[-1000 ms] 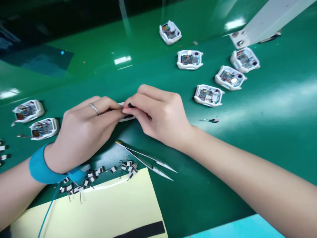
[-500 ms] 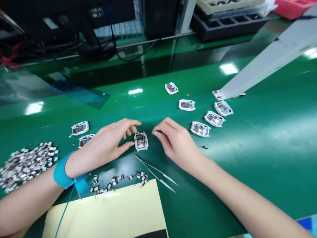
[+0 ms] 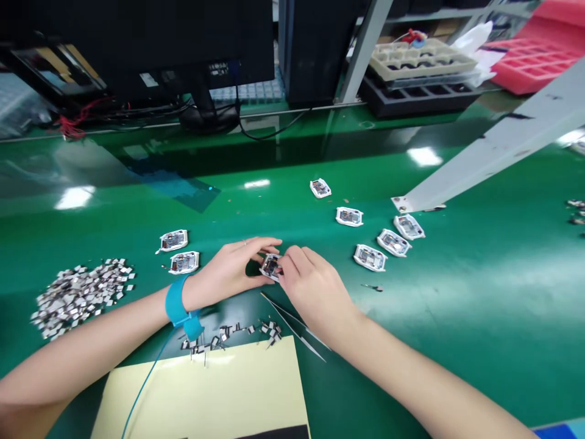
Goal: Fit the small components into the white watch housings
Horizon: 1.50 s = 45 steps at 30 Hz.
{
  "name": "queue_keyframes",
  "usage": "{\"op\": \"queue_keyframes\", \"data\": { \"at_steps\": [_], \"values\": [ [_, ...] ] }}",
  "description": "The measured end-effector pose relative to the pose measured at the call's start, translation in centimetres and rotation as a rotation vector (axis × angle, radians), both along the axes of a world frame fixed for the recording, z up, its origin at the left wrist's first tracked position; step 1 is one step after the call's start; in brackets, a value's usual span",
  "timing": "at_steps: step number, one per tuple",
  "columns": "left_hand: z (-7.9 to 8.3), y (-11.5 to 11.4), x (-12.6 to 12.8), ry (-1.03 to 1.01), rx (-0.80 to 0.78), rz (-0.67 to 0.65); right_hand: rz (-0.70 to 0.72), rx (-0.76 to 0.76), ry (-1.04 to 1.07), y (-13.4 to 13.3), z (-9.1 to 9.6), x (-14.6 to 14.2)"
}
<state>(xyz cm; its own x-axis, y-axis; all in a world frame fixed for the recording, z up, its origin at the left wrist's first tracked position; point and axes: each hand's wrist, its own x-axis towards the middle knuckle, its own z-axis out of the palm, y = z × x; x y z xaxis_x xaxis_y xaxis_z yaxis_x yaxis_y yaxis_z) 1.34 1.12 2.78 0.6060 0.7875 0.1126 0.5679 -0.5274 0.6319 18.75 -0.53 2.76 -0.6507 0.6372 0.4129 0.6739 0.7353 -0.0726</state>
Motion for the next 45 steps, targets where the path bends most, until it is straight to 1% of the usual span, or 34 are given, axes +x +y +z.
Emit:
{"op": "queue_keyframes", "data": {
  "at_steps": [3, 6, 9, 11, 14, 18, 20, 23, 25, 27, 30, 32, 37, 39, 41, 43, 45],
  "values": [
    [1.3, -1.2, -0.2, -0.070, 0.001, 0.058, 0.023, 0.021, 0.022, -0.2, 1.7, -0.3],
    [2.5, -2.2, -0.7, -0.165, -0.039, 0.110, 0.094, 0.135, 0.001, -0.4, 3.0, -0.6],
    [3.3, -3.0, -1.2, -0.199, -0.062, 0.146, 0.150, 0.259, 0.009, -0.7, 3.7, -1.0],
    [3.8, -3.4, -1.4, -0.187, -0.035, 0.142, 0.172, 0.263, 0.050, -0.8, 4.0, -1.3],
    [4.1, -3.9, -1.7, -0.181, 0.019, 0.136, 0.192, 0.202, 0.134, -1.1, 4.1, -1.4],
    [4.1, -4.4, -1.7, -0.212, 0.064, 0.171, 0.158, 0.088, 0.264, -1.8, 3.9, -1.3],
    [3.8, -4.7, -1.6, -0.213, 0.099, 0.209, 0.149, 0.089, 0.258, -2.2, 3.9, -1.3],
    [3.3, -5.1, -1.5, -0.232, 0.170, 0.249, 0.135, 0.137, 0.234, -2.5, 3.9, -1.6],
    [3.3, -5.2, -1.4, -0.250, 0.193, 0.256, 0.096, 0.102, 0.282, -2.3, 4.0, -1.7],
    [3.4, -5.3, -1.4, -0.268, 0.178, 0.263, 0.074, 0.002, 0.372, -2.0, 4.0, -1.8],
    [3.8, -5.3, -1.4, -0.306, 0.122, 0.269, 0.089, -0.154, 0.504, -1.5, 3.9, -1.9],
    [3.9, -5.4, -1.4, -0.340, 0.097, 0.267, 0.089, -0.186, 0.568, -1.4, 3.7, -2.1],
    [3.9, -5.6, -1.3, -0.399, 0.017, 0.284, 0.089, -0.191, 0.648, -1.7, 3.1, -2.3],
    [3.7, -5.7, -1.3, -0.413, -0.006, 0.282, 0.112, -0.201, 0.637, -1.7, 3.0, -2.2],
    [3.5, -5.7, -1.4, -0.418, 0.010, 0.287, 0.155, -0.151, 0.553, -1.5, 3.0, -1.9],
    [3.1, -5.8, -1.4, -0.403, 0.025, 0.302, 0.178, -0.017, 0.381, -1.4, 3.1, -1.5],
    [2.7, -5.9, -1.3, -0.381, 0.001, 0.313, 0.174, 0.109, 0.206, -1.4, 3.4, -1.2]
  ]
}}
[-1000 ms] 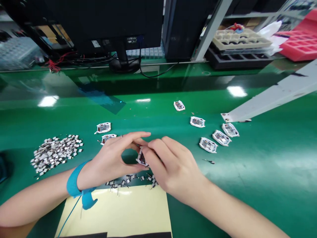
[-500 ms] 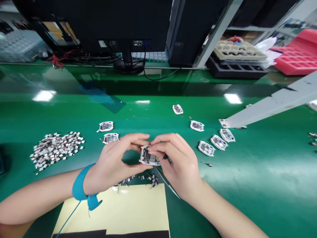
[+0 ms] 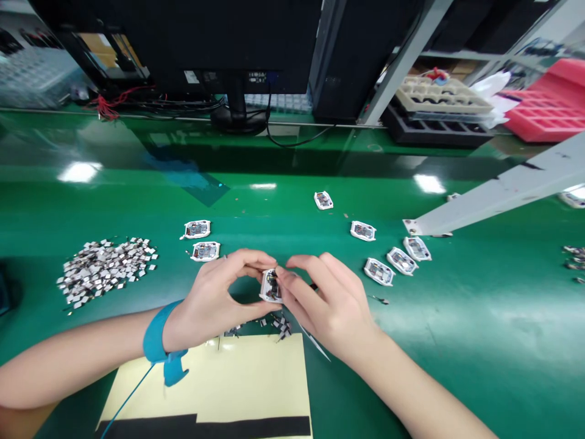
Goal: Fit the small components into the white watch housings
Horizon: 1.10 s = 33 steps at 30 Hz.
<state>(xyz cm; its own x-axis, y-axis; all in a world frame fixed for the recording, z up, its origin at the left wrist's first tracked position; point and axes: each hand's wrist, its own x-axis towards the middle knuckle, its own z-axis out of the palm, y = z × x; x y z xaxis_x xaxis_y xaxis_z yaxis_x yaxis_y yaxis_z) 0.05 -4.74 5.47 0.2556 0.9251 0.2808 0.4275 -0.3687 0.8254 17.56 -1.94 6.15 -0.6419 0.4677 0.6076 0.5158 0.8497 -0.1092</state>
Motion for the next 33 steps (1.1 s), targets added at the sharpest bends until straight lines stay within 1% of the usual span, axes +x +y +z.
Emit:
{"op": "queue_keyframes", "data": {
  "at_steps": [1, 3, 7, 10, 12, 15, 18, 20, 23, 25, 27, 28, 30, 32, 33],
  "values": [
    [-0.2, 0.0, 0.1, 0.002, -0.029, -0.008, -0.007, 0.035, -0.062, -0.1, 0.1, 0.1],
    [-0.6, -0.1, 0.2, -0.006, -0.079, -0.032, 0.006, 0.054, -0.120, -0.3, 0.2, 0.3],
    [-1.0, -0.1, 0.5, -0.067, -0.155, -0.059, 0.032, 0.005, -0.124, -0.7, -0.1, 0.3],
    [-1.0, 0.1, 0.5, -0.095, -0.170, -0.060, 0.044, 0.003, -0.206, -0.5, 0.1, 0.0],
    [-1.1, 0.2, 0.3, -0.091, -0.153, -0.056, 0.067, 0.068, -0.310, -0.1, 0.6, -0.4],
    [-1.2, 0.4, -0.2, -0.110, -0.133, -0.033, 0.153, 0.210, -0.434, 0.9, 1.4, -1.1],
    [-1.4, 0.5, -0.7, -0.151, -0.136, 0.005, 0.288, 0.306, -0.469, 2.0, 1.7, -2.0],
    [-1.4, 0.5, -1.1, -0.151, -0.128, 0.031, 0.367, 0.307, -0.480, 2.6, 1.6, -2.8],
    [-1.6, 0.3, -2.2, -0.052, -0.088, 0.060, 0.461, 0.215, -0.499, 3.8, 1.1, -3.9],
    [-1.9, -0.3, -3.5, 0.048, -0.063, 0.091, 0.502, 0.136, -0.478, 5.6, 0.7, -3.9],
    [-2.5, -1.2, -5.6, 0.151, -0.045, 0.153, 0.469, 0.074, -0.416, 8.5, 0.1, -2.9],
    [-2.8, -1.8, -6.8, 0.204, -0.033, 0.193, 0.416, 0.050, -0.381, 10.3, -0.3, -2.2],
    [-3.5, -3.3, -9.3, 0.330, 0.001, 0.270, 0.240, -0.027, -0.357, 14.2, -1.6, -0.4],
    [-3.8, -4.6, -11.3, 0.438, 0.056, 0.300, 0.176, -0.130, -0.460, 17.4, -3.0, 1.2],
    [-3.8, -5.2, -12.0, 0.477, 0.087, 0.292, 0.177, -0.173, -0.502, 18.6, -3.7, 1.7]
  ]
}}
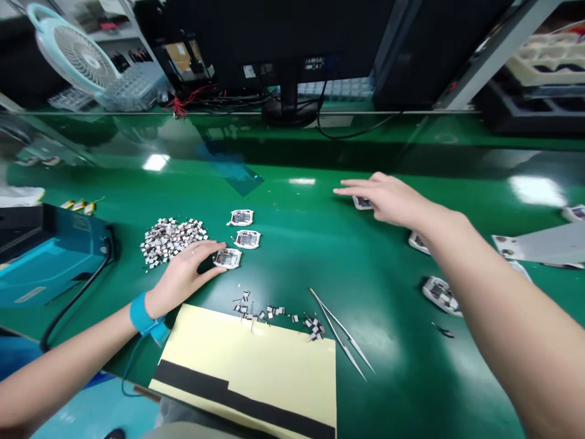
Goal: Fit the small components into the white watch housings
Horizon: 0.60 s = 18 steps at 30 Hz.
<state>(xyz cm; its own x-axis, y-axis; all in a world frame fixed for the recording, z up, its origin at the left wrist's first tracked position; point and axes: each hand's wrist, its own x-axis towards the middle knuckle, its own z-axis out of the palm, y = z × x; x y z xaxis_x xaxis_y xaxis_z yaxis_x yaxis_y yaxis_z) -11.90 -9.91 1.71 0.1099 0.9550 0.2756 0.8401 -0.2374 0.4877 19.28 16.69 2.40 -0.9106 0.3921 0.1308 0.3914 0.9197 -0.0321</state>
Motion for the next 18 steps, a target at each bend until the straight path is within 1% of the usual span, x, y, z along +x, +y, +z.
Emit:
{"op": "queue_keyframes", "data": {
  "at_steps": [1, 2, 3, 6, 7, 8, 9, 11, 15, 17, 18],
  "values": [
    [0.2, -0.4, -0.4, 0.029, 0.015, -0.032, 0.003, -0.042, -0.047, 0.9, -0.6, 0.3],
    [0.5, -0.6, -0.5, 0.056, 0.018, -0.105, 0.005, -0.081, -0.081, 1.5, -1.1, 0.5],
    [0.9, -0.5, -0.3, 0.088, 0.010, -0.220, 0.005, -0.117, -0.107, 1.9, -1.5, 0.6],
    [2.0, 0.8, 1.0, 0.228, -0.064, -0.674, -0.046, -0.203, -0.138, 2.3, -1.8, 0.6],
    [2.2, 1.5, 1.6, 0.273, -0.093, -0.791, -0.072, -0.228, -0.140, 2.4, -1.8, 0.7],
    [2.3, 2.1, 2.0, 0.303, -0.118, -0.870, -0.096, -0.255, -0.144, 2.4, -1.7, 0.9],
    [2.3, 2.8, 2.3, 0.316, -0.139, -0.908, -0.117, -0.282, -0.148, 2.5, -1.5, 1.2],
    [2.2, 3.7, 2.7, 0.317, -0.172, -0.936, -0.143, -0.340, -0.154, 2.6, -1.4, 2.0],
    [2.2, 4.5, 2.3, 0.321, -0.197, -0.904, -0.181, -0.402, -0.155, 3.1, -1.2, 3.4],
    [2.5, 4.7, 2.0, 0.299, -0.184, -0.826, -0.217, -0.389, -0.150, 3.3, -1.0, 3.7],
    [2.7, 4.9, 2.0, 0.261, -0.162, -0.749, -0.238, -0.372, -0.143, 3.3, -0.7, 3.8]
  ]
}}
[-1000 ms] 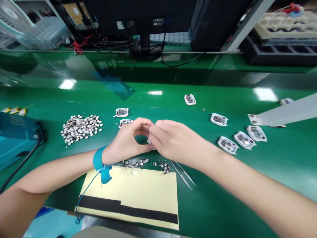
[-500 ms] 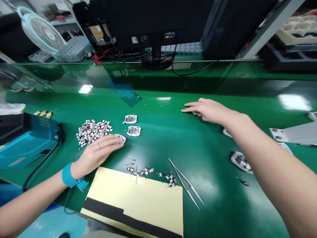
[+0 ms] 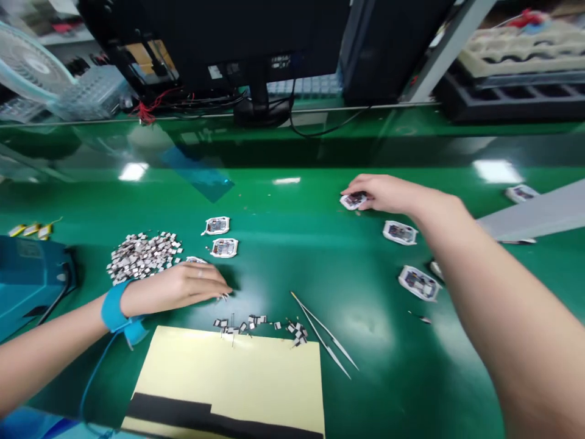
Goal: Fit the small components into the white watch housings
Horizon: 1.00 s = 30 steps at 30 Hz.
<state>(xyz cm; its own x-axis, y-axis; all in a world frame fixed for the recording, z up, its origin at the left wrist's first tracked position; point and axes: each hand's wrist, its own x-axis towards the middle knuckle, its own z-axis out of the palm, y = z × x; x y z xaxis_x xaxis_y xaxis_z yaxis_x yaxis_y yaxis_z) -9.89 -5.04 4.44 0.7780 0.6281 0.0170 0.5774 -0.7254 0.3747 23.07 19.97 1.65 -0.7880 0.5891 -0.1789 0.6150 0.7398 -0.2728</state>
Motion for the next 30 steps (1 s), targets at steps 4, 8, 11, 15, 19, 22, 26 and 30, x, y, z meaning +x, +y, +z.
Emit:
{"op": "queue_keyframes", "data": {
  "at_steps": [4, 8, 11, 15, 19, 22, 26, 30],
  "values": [
    [1.1, 0.4, 1.3, -0.257, 0.058, 0.409, -0.064, 0.105, 0.041, -2.7, 1.6, -0.4],
    [1.5, 0.6, 3.7, -0.338, 0.039, 0.478, -0.058, 0.125, 0.111, -9.6, 1.6, -1.3],
    [0.6, 0.9, 5.1, -0.291, -0.011, 0.425, -0.030, 0.080, 0.138, -14.8, 0.2, -1.8],
    [-0.7, 1.1, 6.3, -0.244, -0.102, 0.443, -0.144, 0.054, 0.466, -18.9, -0.2, -2.5],
    [-1.0, 0.9, 7.9, -0.332, -0.040, 0.472, -0.275, -0.177, 0.686, -20.9, 1.3, -4.8],
    [-1.2, 0.6, 8.7, -0.370, 0.116, 0.453, -0.360, -0.372, 0.611, -21.7, 1.3, -6.4],
    [-1.2, 0.6, 8.7, -0.348, 0.172, 0.458, -0.370, -0.408, 0.565, -21.8, 0.4, -6.3],
    [-0.9, 1.4, 8.8, -0.333, 0.149, 0.456, -0.255, -0.124, 0.567, -20.2, 0.4, -3.8]
  ]
}}
